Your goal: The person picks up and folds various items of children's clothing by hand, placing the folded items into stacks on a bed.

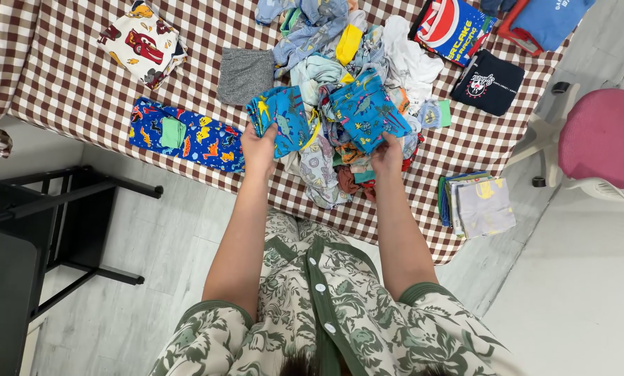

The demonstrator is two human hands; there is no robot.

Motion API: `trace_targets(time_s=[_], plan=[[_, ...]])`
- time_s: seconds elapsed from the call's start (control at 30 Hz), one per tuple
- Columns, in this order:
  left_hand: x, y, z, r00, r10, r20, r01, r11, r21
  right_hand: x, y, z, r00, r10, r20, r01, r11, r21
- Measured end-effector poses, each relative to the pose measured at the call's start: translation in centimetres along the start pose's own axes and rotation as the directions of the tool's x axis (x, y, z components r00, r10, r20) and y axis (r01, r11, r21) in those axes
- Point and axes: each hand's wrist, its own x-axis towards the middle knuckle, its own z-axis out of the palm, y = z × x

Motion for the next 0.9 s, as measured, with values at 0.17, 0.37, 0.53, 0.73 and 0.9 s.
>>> trace_targets(time_s=[0.17, 0.37, 0.53, 0.73, 0.9], plan=[[-0.1, 0.3, -0.1, 1.000, -0.017, -0.011, 0.017, 0.999, 0.031, -3.2, -0.6, 3.3, 0.989, 0.083, 0.122, -0.100, 0.985, 0.140], [0.2, 0.6, -1.2, 0.999, -0.041, -0.026, 0.041, 0.999, 0.010, 0.1, -0.6, 2.5, 0.985, 0.035, 0.169, -0.053, 0.994, 0.100], [1.2, 1.1, -2.7, 0.999, -0.026, 0.027, 0.026, 1.000, -0.001, -0.4, -1.4, 1.8, 0.918, 0.074, 0.390, -0.148, 0.975, 0.163], [3.2, 2.5, -4.7, 0.999, -0.049, 0.006, 0.049, 0.999, -0.011, -6.9, -3.1, 5.7, 0.832, -0.076, 0.549, -0.102, 0.952, 0.288], [6.1, 4.2, -8.1, 0.995, -0.103, -0.017, 0.103, 0.994, 0.028, -10.6, -2.0, 9.8, 0.793, -0.156, 0.590, -0.057, 0.943, 0.327]])
